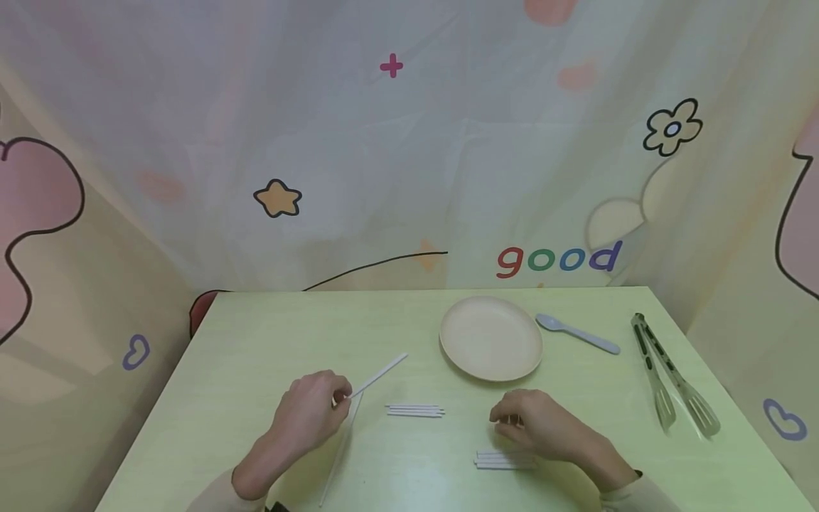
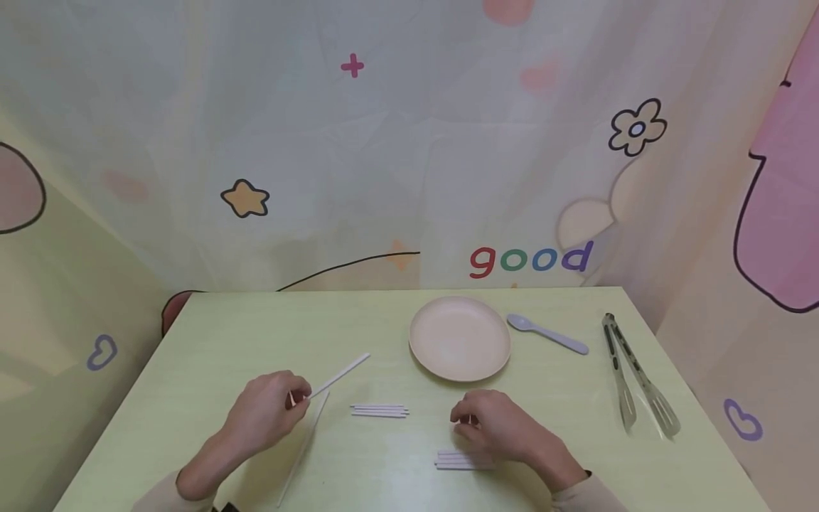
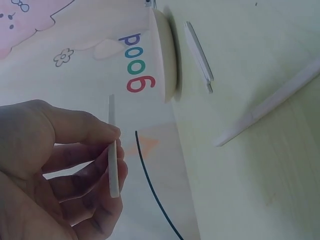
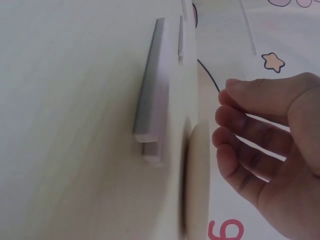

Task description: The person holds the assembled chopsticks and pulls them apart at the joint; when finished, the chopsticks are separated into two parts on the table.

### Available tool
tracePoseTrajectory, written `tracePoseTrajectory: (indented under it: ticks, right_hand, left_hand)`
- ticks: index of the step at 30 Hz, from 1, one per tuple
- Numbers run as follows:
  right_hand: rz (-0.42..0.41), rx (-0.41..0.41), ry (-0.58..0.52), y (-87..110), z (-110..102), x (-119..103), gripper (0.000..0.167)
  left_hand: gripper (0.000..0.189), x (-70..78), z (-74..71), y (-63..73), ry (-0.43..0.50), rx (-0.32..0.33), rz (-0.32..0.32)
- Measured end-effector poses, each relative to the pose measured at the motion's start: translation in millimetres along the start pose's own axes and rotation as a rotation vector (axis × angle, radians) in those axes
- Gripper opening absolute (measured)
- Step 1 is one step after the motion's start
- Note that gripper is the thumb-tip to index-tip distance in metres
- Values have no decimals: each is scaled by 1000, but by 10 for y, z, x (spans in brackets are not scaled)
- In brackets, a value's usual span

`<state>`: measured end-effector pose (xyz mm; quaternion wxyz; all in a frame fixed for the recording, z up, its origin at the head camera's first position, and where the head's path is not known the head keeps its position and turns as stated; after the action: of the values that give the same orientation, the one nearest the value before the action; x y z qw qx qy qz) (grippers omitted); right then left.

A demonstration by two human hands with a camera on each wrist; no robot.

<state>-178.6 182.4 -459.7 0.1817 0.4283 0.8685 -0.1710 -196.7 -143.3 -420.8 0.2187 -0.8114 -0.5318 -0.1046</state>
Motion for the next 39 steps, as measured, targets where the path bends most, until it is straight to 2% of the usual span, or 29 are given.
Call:
tracePoseTrajectory:
  ticks: [11,29,39]
  right_hand:
    - [-28,86,47,-113,-165,-87,13]
    - [-97,229,128,-289,-327,-277,18]
    - [-114,256,120,-374,-408,-387,22]
  left_hand:
    - [8,87,-18,-32,-23,13,36]
    - [10,332,-50,-158,-82,82,187]
    - [9,440,0,-211,-79,68,242]
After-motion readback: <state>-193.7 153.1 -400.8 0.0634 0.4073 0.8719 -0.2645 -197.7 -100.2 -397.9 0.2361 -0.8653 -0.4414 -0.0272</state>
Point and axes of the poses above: each hand's wrist, its own y-axis away from the middle knuckle, its own z-axis out of the palm, x = y × z, the point moved 5 cm from there along -y, towards the middle knuckle, and after that the axes turned 4 degrees about z, right-handed, at the moved point
